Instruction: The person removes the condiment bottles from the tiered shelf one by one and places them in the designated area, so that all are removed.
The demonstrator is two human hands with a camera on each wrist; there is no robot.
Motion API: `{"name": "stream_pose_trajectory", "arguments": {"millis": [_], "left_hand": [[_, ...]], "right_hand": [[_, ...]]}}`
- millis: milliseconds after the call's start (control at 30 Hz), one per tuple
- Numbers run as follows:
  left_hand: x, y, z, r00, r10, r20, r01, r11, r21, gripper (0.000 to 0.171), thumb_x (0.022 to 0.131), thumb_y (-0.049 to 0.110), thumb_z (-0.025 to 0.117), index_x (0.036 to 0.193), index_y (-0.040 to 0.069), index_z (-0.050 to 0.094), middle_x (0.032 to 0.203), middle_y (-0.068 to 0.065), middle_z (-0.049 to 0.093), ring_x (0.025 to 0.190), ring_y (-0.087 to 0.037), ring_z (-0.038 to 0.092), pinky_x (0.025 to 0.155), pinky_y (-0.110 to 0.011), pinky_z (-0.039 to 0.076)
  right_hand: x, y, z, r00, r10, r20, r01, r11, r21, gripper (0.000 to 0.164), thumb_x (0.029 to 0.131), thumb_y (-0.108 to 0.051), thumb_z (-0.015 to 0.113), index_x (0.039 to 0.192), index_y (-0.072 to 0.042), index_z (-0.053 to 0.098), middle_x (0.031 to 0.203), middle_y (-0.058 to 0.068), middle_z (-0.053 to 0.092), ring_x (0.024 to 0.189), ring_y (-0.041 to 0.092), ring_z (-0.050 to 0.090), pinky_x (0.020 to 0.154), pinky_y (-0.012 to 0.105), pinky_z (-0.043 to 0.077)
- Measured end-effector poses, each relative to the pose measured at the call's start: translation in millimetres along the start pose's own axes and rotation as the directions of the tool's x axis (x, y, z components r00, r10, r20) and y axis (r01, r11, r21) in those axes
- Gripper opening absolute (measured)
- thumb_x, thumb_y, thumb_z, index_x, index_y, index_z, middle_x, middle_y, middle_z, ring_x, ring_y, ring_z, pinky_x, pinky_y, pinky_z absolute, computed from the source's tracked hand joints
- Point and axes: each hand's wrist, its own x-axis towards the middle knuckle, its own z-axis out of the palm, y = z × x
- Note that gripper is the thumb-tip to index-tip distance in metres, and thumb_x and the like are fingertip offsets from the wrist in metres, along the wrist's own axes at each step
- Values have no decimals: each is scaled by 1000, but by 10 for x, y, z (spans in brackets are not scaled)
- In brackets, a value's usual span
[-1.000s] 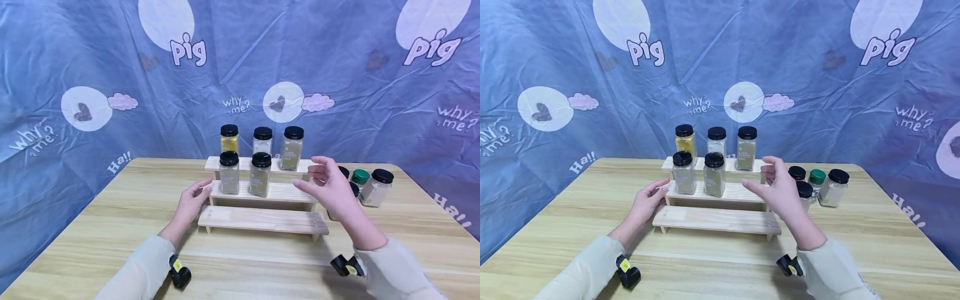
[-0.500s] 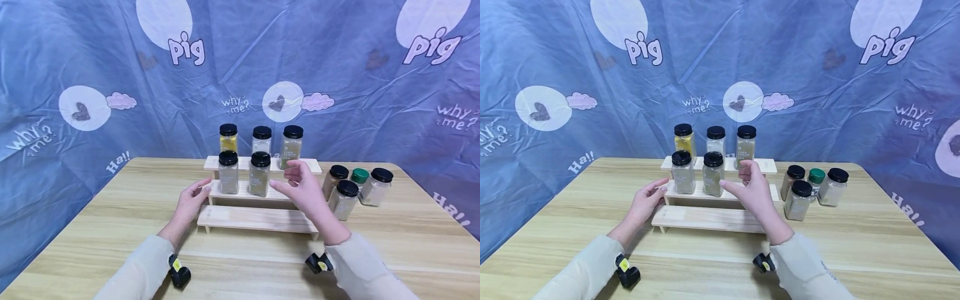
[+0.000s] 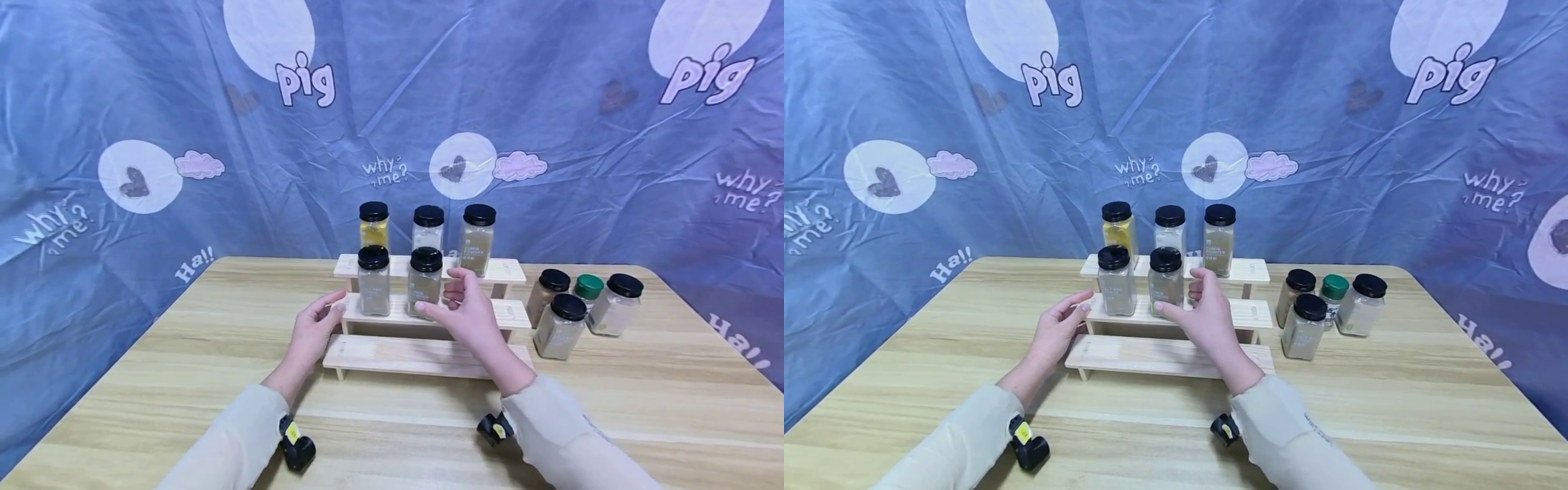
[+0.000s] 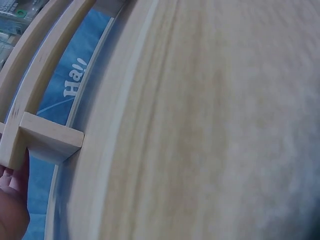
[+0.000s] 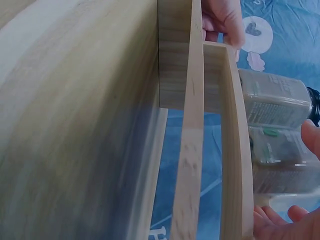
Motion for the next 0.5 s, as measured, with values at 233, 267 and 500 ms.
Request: {"name": "stream_pose_trajectory", "arguments": {"millis": [233,267,500], "left_hand": [[-8,2,18,1000,3,-10,-3,1000,-4,31,91,7,56,122,4,59,100,-16,66,73,-8,64,72,-27,55],[-9,2,19,1000,4,-11,-4,1000,-3,31,91,7,56,122,4,59,100,-16,66,73,-8,64,72,-27,55],[-12,9,21,1000,10,-20,-10,1000,13,31,91,8,56,122,4,59,96,-13,66,72,-7,63,69,-23,55]], "right_hand": [[32,-12,98,1000,-4,0,4,1000,-18,82,69,-25,82,134,-10,33,123,17,54,110,29,54,95,41,44],[34,-15,108,1000,-5,-1,5,1000,-19,82,69,-25,82,134,-10,33,124,17,54,109,29,54,95,41,45],[49,-23,184,1000,-1,-24,1,1000,13,87,68,-21,83,135,-12,28,121,17,55,109,30,56,94,41,46]]}}
